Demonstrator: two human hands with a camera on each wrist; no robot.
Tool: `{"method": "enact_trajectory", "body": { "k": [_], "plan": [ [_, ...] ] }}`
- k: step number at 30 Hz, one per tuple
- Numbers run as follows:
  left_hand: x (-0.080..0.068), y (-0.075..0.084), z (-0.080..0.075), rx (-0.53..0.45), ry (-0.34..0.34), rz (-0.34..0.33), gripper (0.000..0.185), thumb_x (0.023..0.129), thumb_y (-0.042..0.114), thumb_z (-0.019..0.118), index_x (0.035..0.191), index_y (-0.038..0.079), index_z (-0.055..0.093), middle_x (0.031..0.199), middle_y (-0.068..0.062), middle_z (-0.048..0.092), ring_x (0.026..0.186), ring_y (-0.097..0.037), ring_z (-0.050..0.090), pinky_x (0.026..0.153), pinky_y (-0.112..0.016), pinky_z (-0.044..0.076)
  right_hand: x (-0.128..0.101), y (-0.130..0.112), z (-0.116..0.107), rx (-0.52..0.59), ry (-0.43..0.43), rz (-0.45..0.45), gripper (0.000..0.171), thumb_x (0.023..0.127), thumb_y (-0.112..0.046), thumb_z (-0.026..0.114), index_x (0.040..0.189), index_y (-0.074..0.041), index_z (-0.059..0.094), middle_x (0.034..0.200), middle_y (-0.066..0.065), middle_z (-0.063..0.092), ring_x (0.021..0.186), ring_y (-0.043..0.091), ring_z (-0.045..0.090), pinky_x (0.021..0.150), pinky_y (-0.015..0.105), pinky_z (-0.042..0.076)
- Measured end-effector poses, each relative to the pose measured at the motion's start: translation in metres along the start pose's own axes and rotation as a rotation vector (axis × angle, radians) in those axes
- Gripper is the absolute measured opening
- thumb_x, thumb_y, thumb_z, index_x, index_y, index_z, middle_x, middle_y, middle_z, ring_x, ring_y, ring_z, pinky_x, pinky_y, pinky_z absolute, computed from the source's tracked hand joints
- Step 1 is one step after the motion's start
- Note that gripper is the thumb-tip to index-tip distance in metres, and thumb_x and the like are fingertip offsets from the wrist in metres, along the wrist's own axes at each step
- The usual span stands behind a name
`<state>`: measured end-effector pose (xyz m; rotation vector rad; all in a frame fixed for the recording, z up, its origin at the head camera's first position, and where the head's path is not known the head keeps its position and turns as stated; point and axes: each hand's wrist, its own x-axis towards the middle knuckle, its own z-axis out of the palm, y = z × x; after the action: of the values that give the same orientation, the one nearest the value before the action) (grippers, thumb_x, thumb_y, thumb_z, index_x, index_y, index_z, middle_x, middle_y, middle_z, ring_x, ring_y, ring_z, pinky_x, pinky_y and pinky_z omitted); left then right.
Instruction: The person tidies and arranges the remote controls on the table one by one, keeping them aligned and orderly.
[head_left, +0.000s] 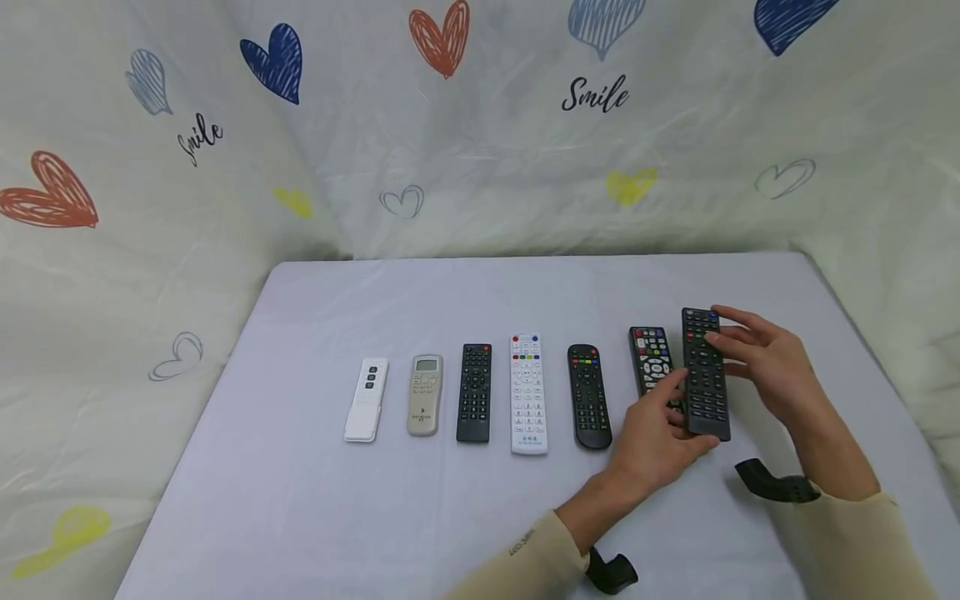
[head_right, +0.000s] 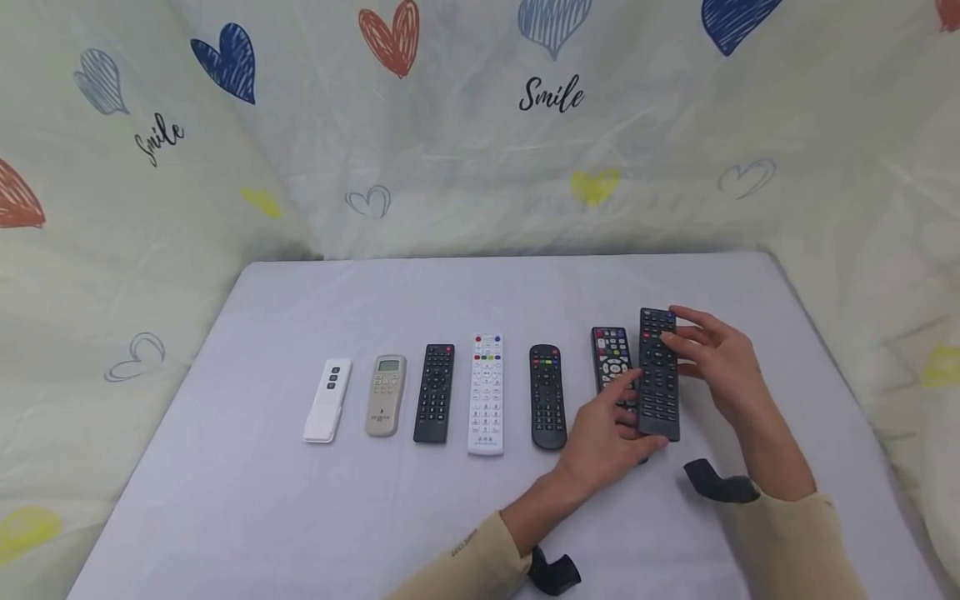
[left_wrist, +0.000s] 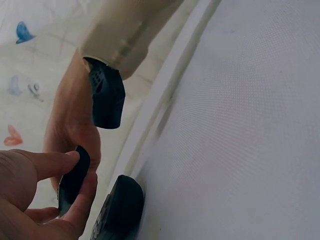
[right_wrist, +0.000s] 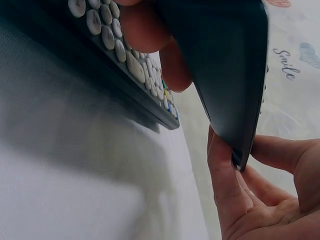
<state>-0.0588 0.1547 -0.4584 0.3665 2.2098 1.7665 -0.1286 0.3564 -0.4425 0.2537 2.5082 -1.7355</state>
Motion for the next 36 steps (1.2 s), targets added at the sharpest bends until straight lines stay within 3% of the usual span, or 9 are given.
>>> {"method": "enact_trajectory", "body": {
  "k": [9,22,36],
  "plan": [
    [0.0,0.0,0.007,0.022,-0.002,-0.006,0.087,0.083,0.005,0.087,0.156,0.022,0.042,0.136,0.002,0.065,0.087,0.011,0.063,0.072,-0.006,0.054,-0.002,0.007,-0.006,0.069,-0.032,0.004,0.06,0.102,-0.026,0.068,0.157,-0.014,0.046,0.1,-0.031,0.07,0.087,-0.008,0.067,0.07,0.016,0.058],
    [0.0,-0.004,0.014,0.023,-0.009,0.011,0.086,0.085,0.004,0.085,0.158,0.018,0.04,0.136,0.002,0.065,0.087,0.012,0.062,0.072,-0.005,0.053,-0.001,0.011,-0.007,-0.02,-0.035,0.013,0.064,0.104,-0.029,0.065,0.16,-0.013,0.041,0.099,-0.035,0.067,0.087,-0.009,0.065,0.071,0.015,0.058],
    [0.001,-0.003,0.023,0.039,-0.034,0.033,0.086,0.088,0.004,0.082,0.16,0.015,0.036,0.133,0.003,0.062,0.09,0.012,0.063,0.071,-0.005,0.053,0.001,0.019,-0.013,-0.027,-0.028,0.03,0.064,0.104,-0.031,0.064,0.161,-0.013,0.04,0.099,-0.035,0.067,0.087,-0.009,0.064,0.071,0.013,0.057]
  ]
}}
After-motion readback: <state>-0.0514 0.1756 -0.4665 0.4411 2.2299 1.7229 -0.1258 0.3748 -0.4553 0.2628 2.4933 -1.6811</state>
